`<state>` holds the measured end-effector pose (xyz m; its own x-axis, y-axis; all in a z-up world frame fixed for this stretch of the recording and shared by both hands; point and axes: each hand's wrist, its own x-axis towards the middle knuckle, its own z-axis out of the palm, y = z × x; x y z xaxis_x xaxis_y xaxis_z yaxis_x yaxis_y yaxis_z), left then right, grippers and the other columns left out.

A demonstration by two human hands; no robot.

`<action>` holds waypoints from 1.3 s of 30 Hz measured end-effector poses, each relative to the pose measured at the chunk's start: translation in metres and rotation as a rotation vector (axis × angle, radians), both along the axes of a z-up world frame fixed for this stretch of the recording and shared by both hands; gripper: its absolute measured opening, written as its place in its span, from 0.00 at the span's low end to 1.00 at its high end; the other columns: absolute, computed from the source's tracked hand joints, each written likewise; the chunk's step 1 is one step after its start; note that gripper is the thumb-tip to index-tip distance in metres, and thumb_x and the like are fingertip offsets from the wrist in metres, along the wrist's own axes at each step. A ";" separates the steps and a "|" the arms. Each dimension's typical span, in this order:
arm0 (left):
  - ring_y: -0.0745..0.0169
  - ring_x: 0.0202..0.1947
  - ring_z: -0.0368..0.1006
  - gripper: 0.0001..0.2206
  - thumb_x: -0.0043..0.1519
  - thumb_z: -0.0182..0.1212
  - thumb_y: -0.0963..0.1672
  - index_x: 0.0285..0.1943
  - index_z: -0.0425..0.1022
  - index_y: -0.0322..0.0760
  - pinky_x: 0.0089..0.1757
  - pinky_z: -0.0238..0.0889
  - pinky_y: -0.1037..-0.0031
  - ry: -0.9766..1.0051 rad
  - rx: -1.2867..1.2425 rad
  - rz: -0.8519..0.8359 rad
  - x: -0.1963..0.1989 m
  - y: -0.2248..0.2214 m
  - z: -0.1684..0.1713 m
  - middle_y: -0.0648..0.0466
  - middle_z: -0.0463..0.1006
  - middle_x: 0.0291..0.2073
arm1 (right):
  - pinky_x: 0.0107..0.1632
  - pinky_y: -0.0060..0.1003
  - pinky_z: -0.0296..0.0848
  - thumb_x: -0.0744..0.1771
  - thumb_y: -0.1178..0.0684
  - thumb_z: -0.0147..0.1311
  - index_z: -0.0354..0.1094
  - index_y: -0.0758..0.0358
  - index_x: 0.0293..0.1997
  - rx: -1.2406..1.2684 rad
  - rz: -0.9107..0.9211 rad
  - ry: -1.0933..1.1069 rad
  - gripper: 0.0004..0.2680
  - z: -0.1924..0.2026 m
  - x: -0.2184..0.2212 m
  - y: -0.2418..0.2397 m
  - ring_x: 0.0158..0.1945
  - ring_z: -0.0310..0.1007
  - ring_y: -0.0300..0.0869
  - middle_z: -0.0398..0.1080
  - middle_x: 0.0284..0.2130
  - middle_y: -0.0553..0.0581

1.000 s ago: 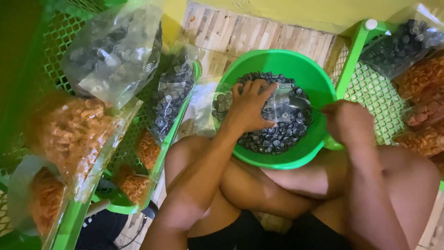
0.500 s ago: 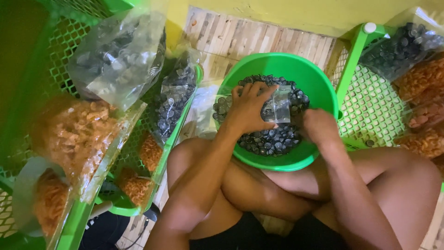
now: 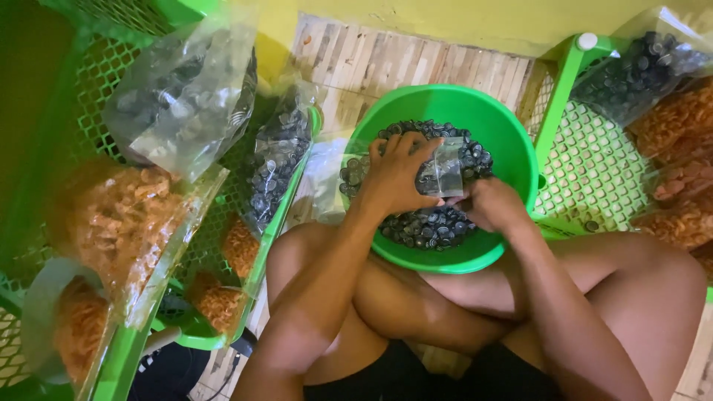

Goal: The person scoops small dark snails from a green bucket using a spoon and transfers them into a clear plastic bag held open with the other hand. The person sits cross-legged on the floor surrounded by green baskets containing packaged snails and other dried food items.

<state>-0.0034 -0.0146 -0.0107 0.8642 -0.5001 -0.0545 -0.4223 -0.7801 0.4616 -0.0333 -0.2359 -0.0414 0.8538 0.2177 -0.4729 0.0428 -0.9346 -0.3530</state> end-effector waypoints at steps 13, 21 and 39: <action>0.47 0.67 0.63 0.48 0.49 0.78 0.57 0.81 0.60 0.54 0.65 0.43 0.38 0.022 -0.013 -0.002 -0.001 0.002 0.000 0.51 0.68 0.64 | 0.55 0.64 0.76 0.61 0.55 0.65 0.81 0.72 0.42 0.115 -0.001 -0.044 0.11 -0.037 -0.005 0.006 0.52 0.80 0.69 0.80 0.39 0.75; 0.44 0.68 0.66 0.48 0.52 0.75 0.58 0.82 0.56 0.54 0.66 0.46 0.39 0.086 -0.038 0.006 0.006 0.009 0.002 0.48 0.71 0.65 | 0.58 0.64 0.74 0.66 0.49 0.60 0.85 0.51 0.46 0.140 -0.114 -0.055 0.09 0.035 0.004 -0.042 0.52 0.79 0.68 0.83 0.44 0.62; 0.45 0.66 0.66 0.49 0.48 0.79 0.56 0.82 0.58 0.56 0.66 0.44 0.41 -0.021 0.069 -0.054 -0.010 -0.003 -0.009 0.49 0.73 0.63 | 0.53 0.56 0.78 0.65 0.61 0.57 0.83 0.50 0.50 0.370 -0.016 -0.301 0.13 0.044 -0.018 -0.011 0.50 0.81 0.57 0.83 0.42 0.55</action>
